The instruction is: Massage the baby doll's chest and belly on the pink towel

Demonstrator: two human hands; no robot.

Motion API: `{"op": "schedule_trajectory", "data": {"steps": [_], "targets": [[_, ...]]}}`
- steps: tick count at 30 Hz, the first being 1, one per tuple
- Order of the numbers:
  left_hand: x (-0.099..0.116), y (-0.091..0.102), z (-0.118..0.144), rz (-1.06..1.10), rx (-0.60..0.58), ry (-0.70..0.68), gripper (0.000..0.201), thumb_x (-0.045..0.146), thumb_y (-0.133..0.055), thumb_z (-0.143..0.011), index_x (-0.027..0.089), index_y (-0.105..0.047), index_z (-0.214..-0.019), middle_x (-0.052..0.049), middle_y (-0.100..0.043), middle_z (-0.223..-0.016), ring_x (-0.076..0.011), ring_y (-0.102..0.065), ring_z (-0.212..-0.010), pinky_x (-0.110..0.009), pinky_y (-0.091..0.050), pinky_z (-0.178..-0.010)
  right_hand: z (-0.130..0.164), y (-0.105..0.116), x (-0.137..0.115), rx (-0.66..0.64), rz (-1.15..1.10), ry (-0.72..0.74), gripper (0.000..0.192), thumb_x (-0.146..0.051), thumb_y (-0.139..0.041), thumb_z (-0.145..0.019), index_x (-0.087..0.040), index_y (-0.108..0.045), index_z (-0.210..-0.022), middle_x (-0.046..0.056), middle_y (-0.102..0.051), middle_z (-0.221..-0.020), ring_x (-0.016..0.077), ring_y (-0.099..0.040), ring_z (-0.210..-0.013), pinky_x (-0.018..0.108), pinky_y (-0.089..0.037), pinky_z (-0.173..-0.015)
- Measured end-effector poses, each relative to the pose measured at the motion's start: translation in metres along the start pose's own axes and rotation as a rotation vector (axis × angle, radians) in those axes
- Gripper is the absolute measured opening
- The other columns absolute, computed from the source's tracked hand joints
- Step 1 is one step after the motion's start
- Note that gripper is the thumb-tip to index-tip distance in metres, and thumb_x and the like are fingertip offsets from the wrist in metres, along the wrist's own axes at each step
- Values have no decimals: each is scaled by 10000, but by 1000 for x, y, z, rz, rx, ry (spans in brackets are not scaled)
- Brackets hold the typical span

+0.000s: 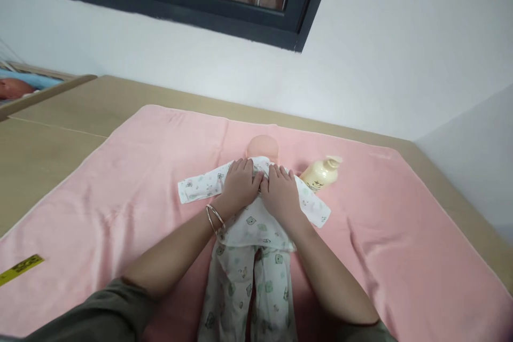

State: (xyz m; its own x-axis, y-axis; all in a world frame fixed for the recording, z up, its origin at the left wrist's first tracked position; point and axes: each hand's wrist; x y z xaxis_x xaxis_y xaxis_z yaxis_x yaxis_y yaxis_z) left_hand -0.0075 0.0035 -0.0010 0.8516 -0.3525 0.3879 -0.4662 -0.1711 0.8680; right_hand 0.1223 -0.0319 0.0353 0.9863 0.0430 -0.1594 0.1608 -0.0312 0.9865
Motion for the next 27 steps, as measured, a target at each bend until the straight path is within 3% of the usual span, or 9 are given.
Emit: {"op": "schedule_trajectory", "data": {"steps": [6,12,18,23,27], "targets": [[-1,2,1,39,-51,38,502,408,-366,-1034,77,-535,-1372,-194,-626,-1399,-333,-526,-1360,-489,-350,-1202,-2,0,-1,-29,-20,-15,598,-301,-277,-1027,0,-438,-1519,219,-488,-1567,369,-388,-1481,531,-182,-1241],[1,6,-1,55,-69,27,509,395,-368,-1040,48,-525,-1378,-211,-608,-1411,-335,-504,-1372,-487,-350,-1197,-3,-1,-3,21,11,-7,587,-282,-281,-1023,4,-441,-1510,224,-496,-1559,373,-405,-1468,534,-197,-1226],[1,2,-3,12,18,-1,399,367,-404,-1023,114,-581,-1276,-185,-674,-1266,-328,-586,-1239,-479,-415,-1128,-3,-2,-4,7,62,-22,578,-284,-294,-1037,-16,-435,-1529,212,-517,-1547,359,-427,-1461,507,-218,-1227],[2,-10,6,0,66,-60,243,309,-451,-996,165,-634,-1066,-149,-713,-1031,-310,-651,-1015,-472,-513,-950,7,-7,0,7,55,-47,550,-270,-315,-1041,-16,-484,-1499,206,-543,-1526,362,-456,-1448,524,-259,-1221],[-5,-15,2,27,132,-132,223,310,-477,-980,198,-644,-1078,-146,-715,-1083,-327,-650,-1090,-520,-496,-992,6,-6,-1,60,19,-41,539,-278,-326,-1046,-40,-496,-1498,182,-550,-1526,353,-457,-1453,538,-261,-1231]]}}
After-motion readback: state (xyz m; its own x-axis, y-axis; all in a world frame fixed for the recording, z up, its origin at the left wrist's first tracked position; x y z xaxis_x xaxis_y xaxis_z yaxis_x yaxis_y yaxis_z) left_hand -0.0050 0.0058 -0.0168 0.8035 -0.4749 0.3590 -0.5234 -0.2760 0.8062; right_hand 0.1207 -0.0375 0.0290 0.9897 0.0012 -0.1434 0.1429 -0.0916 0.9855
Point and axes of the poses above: each hand's wrist, its own z-axis away from the middle knuckle, its own y-axis out of the back of the hand, x = y × z
